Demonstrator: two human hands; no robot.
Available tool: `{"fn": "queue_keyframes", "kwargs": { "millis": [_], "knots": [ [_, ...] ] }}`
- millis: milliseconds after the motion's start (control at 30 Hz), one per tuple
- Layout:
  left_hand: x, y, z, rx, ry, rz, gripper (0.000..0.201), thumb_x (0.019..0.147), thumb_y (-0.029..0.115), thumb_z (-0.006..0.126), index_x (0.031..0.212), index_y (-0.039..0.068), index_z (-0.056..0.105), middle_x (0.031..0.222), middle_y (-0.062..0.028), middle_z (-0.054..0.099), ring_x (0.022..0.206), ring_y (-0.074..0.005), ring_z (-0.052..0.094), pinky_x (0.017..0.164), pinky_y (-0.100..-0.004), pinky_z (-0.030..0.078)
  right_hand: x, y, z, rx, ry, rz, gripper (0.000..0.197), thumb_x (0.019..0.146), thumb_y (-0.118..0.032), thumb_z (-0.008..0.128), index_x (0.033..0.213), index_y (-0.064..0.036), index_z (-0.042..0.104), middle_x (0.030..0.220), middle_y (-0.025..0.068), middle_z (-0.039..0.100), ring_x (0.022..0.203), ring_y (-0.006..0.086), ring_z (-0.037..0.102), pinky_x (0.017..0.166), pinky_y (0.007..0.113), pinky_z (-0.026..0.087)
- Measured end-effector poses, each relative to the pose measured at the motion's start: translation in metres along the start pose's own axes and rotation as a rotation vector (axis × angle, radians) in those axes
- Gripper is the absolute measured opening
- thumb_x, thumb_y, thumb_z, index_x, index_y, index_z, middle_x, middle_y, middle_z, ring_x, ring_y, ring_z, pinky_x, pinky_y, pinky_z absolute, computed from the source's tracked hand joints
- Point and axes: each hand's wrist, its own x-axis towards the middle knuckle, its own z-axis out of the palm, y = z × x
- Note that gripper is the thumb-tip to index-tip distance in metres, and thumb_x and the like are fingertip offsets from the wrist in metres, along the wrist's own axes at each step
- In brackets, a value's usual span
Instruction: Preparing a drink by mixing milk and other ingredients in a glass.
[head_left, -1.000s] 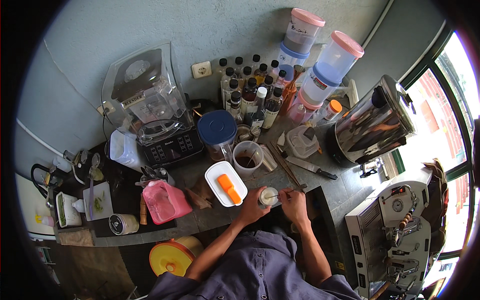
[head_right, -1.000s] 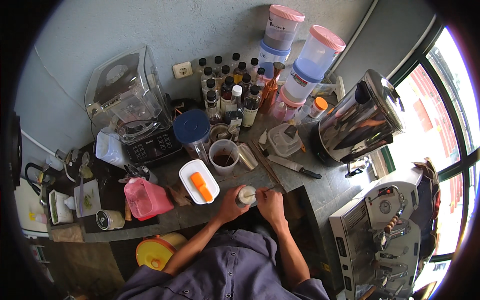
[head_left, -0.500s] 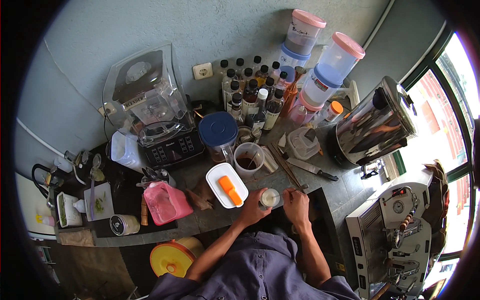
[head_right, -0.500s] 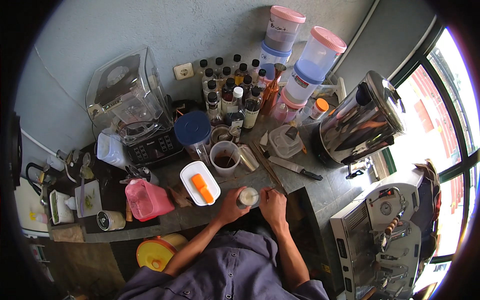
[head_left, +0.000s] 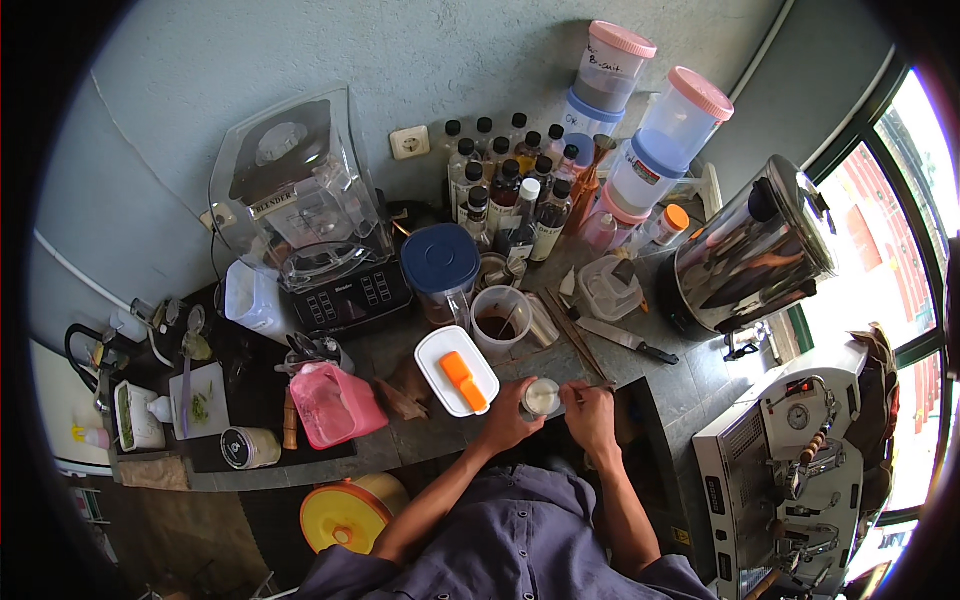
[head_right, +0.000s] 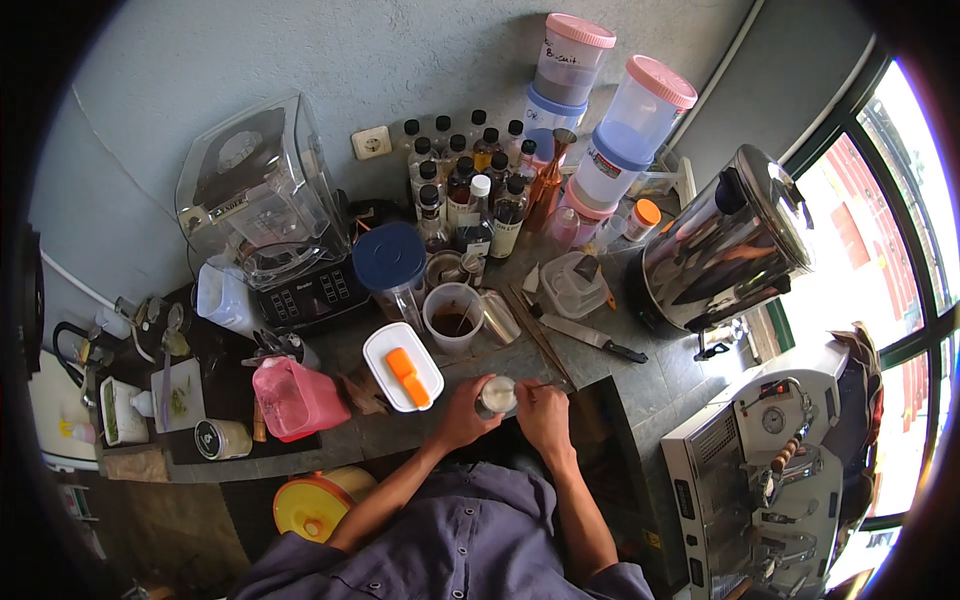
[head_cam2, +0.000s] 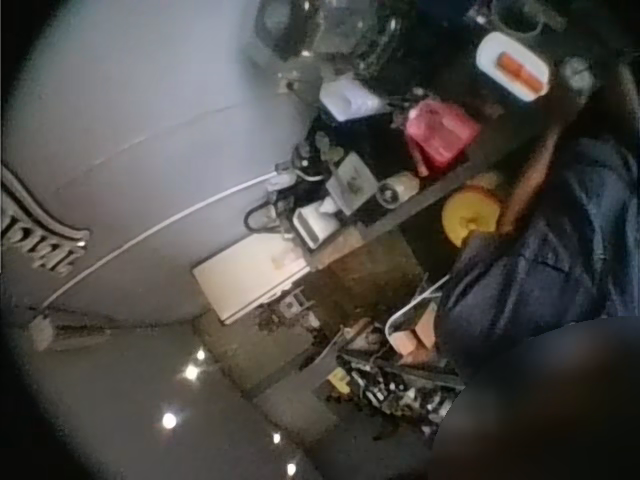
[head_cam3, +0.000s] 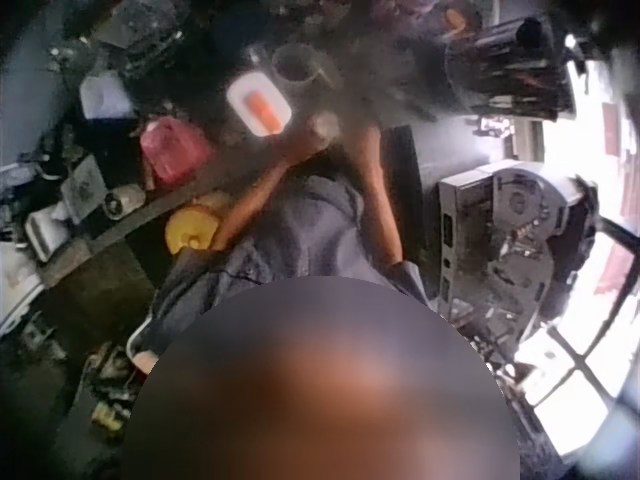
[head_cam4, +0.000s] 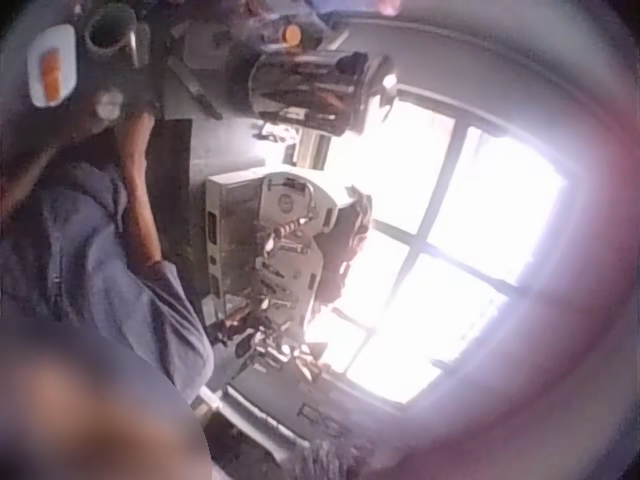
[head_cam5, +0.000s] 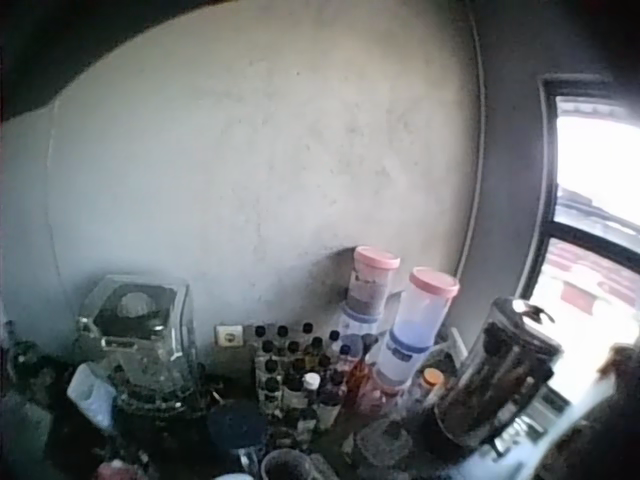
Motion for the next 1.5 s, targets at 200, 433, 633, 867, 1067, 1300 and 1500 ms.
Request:
{"fn": "queue_keyframes", "kwargs": {
  "millis": [200,433,633,867,1067,1300,1500],
  "knots": [
    [0.001,0.004,-0.002,0.000,-0.003,-0.012,0.084,0.080,0.017,0.093,0.155,0.005,0.056,0.143,-0.0220,0.066,0.133,-0.0421,0.064,0.115,-0.0485,0.051,0.000,-0.002,0.000,0.078,0.041,-0.103,0.020,0.102,-0.013,0.072,0.094,0.0039,0.080,0.082,0.0267,0.075,0.078,0.0449,0.077,0.068,0.049,0.059],
    [0.001,0.005,-0.003,0.012,0.000,-0.003,0.086,0.080,0.018,0.094,0.155,0.005,0.055,0.144,-0.0221,0.067,0.134,-0.0421,0.064,0.116,-0.0487,0.050,0.001,0.003,0.002,-0.009,0.070,-0.037,0.020,0.101,-0.014,0.072,0.097,0.0034,0.081,0.083,0.0281,0.075,0.079,0.0449,0.078,0.071,0.049,0.061],
    [0.001,0.001,-0.001,0.005,0.000,0.007,0.086,0.080,0.017,0.094,0.155,0.005,0.055,0.144,-0.0220,0.067,0.134,-0.0421,0.064,0.116,-0.0488,0.051,0.001,0.006,0.003,-0.057,0.091,-0.090,0.022,0.104,-0.013,0.070,0.097,0.0056,0.081,0.081,0.0203,0.079,0.074,0.0342,0.081,0.069,0.040,0.062],
    [0.002,0.003,-0.002,0.024,-0.008,0.004,0.085,0.080,0.018,0.094,0.155,0.005,0.055,0.143,-0.0214,0.067,0.133,-0.0417,0.064,0.115,-0.0486,0.051,0.001,0.007,0.002,-0.074,0.062,-0.097,0.022,0.105,-0.012,0.069,0.097,0.0045,0.082,0.080,0.0181,0.080,0.075,0.0318,0.082,0.070,0.039,0.062],
    [0.002,0.003,-0.002,0.020,-0.001,0.000,0.084,0.081,0.018,0.094,0.155,0.005,0.056,0.143,-0.0219,0.067,0.134,-0.0420,0.064,0.114,-0.0484,0.052,0.000,0.008,0.002,-0.025,0.033,-0.007,0.019,0.101,-0.013,0.072,0.099,0.0030,0.082,0.087,0.0298,0.074,0.083,0.0464,0.077,0.073,0.049,0.061],
    [0.001,0.002,-0.002,-0.011,-0.023,-0.031,0.084,0.081,0.018,0.094,0.155,0.005,0.056,0.142,-0.0219,0.067,0.133,-0.0422,0.064,0.114,-0.0484,0.052,0.001,0.009,0.000,-0.029,-0.017,0.021,0.022,0.103,-0.015,0.071,0.097,0.0032,0.081,0.085,0.0291,0.074,0.081,0.0460,0.077,0.071,0.050,0.060],
    [0.001,0.003,-0.002,-0.007,-0.022,-0.031,0.084,0.081,0.018,0.094,0.156,0.006,0.056,0.142,-0.0218,0.066,0.133,-0.0417,0.064,0.114,-0.0479,0.053,0.000,0.008,-0.001,0.015,-0.025,0.016,0.023,0.103,-0.016,0.071,0.097,0.0040,0.081,0.082,0.0278,0.074,0.079,0.0456,0.077,0.070,0.049,0.060]
  ]
}}
